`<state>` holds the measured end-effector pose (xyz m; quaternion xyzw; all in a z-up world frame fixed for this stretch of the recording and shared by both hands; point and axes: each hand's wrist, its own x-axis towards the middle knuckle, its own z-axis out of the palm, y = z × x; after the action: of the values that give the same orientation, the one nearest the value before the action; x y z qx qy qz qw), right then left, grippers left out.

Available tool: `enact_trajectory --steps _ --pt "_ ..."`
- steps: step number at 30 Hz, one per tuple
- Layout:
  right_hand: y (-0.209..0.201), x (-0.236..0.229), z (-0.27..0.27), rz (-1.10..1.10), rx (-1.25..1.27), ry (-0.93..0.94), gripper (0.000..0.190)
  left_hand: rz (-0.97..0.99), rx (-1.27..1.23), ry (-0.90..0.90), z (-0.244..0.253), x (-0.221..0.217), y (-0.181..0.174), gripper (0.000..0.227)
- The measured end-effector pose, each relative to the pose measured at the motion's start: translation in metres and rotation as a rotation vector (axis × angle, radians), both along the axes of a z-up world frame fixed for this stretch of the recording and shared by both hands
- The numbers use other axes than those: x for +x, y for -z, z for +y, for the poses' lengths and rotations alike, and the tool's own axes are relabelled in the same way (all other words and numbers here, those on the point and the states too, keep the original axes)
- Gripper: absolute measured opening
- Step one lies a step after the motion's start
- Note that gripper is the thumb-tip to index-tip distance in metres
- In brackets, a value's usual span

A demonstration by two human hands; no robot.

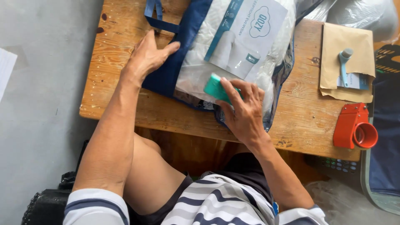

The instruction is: The person sits at a low wooden table and uses a small green brush to scrub the surface of a blue tote bag containing a white pillow. The person scrubs the clear plastic window on the front, then flips the bag over and scrubs the blue fabric back and sides.

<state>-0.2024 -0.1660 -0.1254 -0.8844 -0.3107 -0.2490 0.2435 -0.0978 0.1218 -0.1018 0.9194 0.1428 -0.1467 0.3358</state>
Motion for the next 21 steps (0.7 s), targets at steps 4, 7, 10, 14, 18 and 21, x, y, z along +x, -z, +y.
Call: enact_trajectory --steps 4,7,10,14,18,21 --pt "0.026 0.034 0.067 -0.202 0.109 -0.055 0.041 0.148 -0.089 -0.065 0.059 -0.019 0.044 0.109" --pt "0.073 0.045 0.100 -0.318 0.023 -0.122 0.039 0.159 -0.371 -0.136 0.071 -0.021 0.067 0.059" --pt "0.092 0.037 0.103 -0.421 -0.057 -0.162 0.028 0.111 -0.528 -0.127 0.073 -0.015 0.090 0.034" --pt "0.078 0.019 0.078 -0.403 -0.174 -0.134 0.022 0.059 -0.352 -0.059 0.080 -0.006 0.108 0.027" --pt "0.065 -0.002 0.043 -0.349 -0.350 -0.078 0.022 0.068 -0.124 -0.036 0.080 0.000 0.116 0.030" --pt "0.065 -0.016 0.001 -0.316 -0.460 0.015 0.029 0.070 -0.034 -0.065 0.083 0.003 0.124 0.032"
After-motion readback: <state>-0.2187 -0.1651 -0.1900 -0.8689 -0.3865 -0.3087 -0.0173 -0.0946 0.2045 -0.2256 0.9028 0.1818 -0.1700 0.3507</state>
